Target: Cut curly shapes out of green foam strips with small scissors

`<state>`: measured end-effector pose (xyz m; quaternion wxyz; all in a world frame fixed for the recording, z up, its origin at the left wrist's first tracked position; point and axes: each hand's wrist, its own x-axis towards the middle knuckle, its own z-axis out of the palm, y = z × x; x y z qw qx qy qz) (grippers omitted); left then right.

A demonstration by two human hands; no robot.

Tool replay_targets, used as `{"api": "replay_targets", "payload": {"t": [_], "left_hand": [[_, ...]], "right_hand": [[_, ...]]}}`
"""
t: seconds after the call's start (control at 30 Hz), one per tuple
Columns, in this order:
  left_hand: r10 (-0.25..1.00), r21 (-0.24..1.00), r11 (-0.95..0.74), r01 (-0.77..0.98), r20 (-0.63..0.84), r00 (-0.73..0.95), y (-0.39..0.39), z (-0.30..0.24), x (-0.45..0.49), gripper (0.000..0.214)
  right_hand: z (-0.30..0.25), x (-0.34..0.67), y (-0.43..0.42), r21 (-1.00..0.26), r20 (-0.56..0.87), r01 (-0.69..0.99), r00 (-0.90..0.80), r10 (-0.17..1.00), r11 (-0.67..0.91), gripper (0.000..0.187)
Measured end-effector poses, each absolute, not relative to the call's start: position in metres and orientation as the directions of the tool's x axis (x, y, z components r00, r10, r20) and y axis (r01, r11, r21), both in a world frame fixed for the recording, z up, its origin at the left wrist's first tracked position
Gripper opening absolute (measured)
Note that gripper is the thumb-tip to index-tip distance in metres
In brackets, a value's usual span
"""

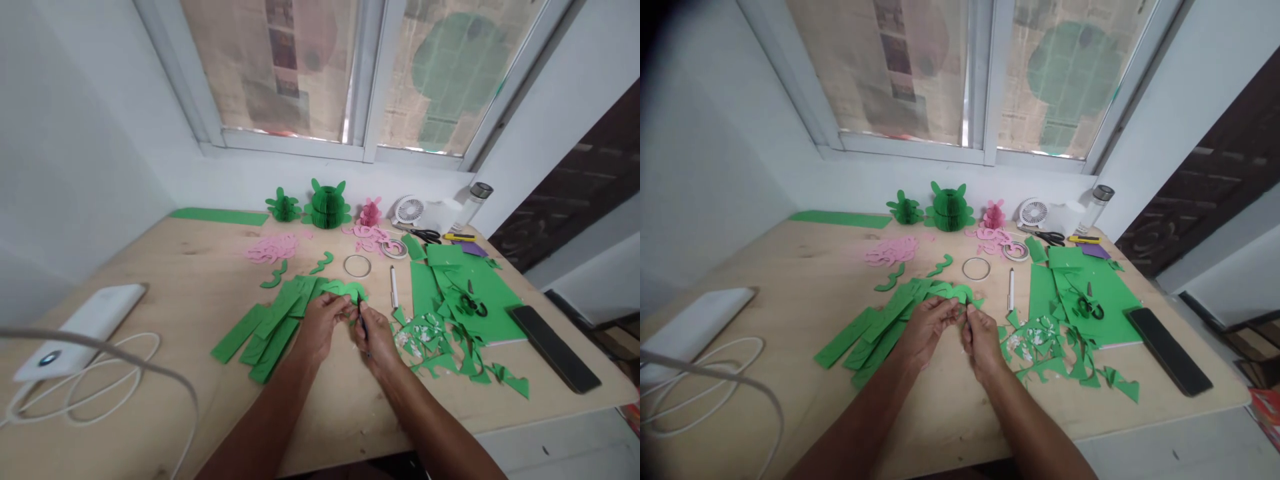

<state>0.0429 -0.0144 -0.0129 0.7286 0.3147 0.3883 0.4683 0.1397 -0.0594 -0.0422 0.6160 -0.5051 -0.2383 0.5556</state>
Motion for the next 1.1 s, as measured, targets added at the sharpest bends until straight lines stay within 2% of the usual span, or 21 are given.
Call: {"api": "replay_targets", "payload": {"t": [0.5,0.67,1.1], "left_hand": [[0.934,0.854,0.342,-0.392,-0.262,0.244,-0.0154,-0.0100,0.0444,0.016],[0.942,0.874,0.315,-0.371,-0.239,0.236,-0.0149,-0.0100,0.0449,0.020],[0.940,0.872,0.332,-0.359,-0.273,0.204,-0.0127,-0.0112,0.0435,0.017]], "right_hand": [[-0.0444,0.1377,-0.0611,-0.892,-0.267,-0.429,0.249,0.931,-0.141,0.050],[-0.0443,0.1382,-0.0607,-0.895,-0.269,-0.422,0.247,0.931,-0.147,0.049],[-0.0428,0.1379,-0.0610,-0.910,-0.261,-0.383,0.241,0.935,-0.156,0.051]]}}
